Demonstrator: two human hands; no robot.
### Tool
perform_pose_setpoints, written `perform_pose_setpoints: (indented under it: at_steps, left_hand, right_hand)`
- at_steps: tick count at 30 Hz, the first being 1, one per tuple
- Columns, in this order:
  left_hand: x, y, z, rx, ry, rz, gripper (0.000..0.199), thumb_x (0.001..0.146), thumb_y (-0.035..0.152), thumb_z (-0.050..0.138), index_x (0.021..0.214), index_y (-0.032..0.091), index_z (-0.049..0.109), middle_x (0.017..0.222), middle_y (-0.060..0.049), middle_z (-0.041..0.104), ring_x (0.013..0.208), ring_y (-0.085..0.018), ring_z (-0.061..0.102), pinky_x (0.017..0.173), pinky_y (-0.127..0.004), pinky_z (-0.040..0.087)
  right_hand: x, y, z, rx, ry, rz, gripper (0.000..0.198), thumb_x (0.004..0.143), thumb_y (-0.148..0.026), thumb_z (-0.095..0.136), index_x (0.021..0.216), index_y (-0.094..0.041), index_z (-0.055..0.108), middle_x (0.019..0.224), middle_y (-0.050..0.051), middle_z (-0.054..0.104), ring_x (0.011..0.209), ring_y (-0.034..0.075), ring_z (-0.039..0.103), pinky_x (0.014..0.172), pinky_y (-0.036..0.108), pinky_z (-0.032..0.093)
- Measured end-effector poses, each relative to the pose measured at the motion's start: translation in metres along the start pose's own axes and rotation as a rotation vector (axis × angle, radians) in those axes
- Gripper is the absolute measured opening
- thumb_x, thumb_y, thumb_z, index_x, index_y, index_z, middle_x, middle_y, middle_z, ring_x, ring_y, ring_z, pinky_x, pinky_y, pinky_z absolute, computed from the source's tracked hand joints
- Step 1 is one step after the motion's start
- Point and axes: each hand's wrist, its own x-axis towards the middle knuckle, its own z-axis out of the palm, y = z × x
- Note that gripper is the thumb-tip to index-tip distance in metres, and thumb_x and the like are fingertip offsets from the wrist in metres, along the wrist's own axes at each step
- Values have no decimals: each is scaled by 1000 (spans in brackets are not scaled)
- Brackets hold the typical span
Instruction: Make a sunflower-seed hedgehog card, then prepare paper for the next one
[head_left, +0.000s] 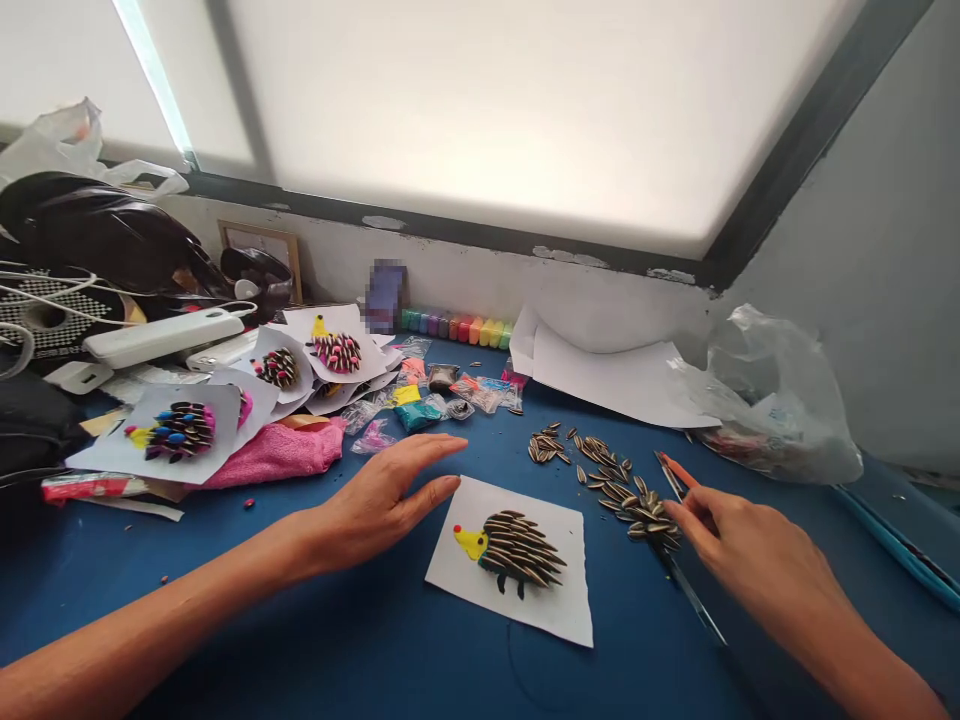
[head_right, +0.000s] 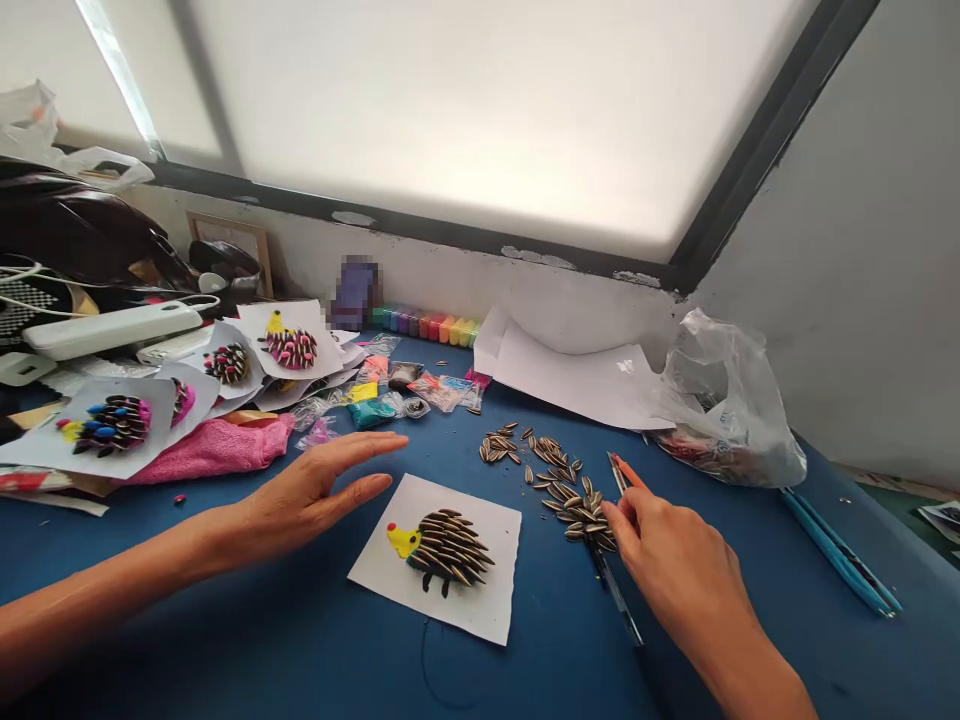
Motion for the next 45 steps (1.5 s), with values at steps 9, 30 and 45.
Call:
perform_pose_setpoints:
  at_steps: [9,30,45]
  left_hand:
    - [62,35,17,309,-246,86,56,95,23,45,150,15,37,148,-13,48,136,-24,47,114,-36,38]
    - [152,78,57,182,-287,173,56,86,8,49,141,13,50,133,-9,62,117,-16,59,95,-21,46]
    - [137,75,75,-71,-230,182,29,86,11,57,113,16,67,113,-5,72,92,-12,67,77,-19,51]
  right_hand:
    - [-11,2,0,-6,-243,-165,21,75,-29,64,55,-27,57,61,2,71,59,25,68,49,30,38]
    - [11,8,13,126,-89,-37,24,84,-31,49,98,-26,67,80,3,76,75,24,72,61,32,47]
    - [1,-10,20,270,10,-203,23,89,-37,46,91,-25,66,80,4,76,96,28,71,74,37,53]
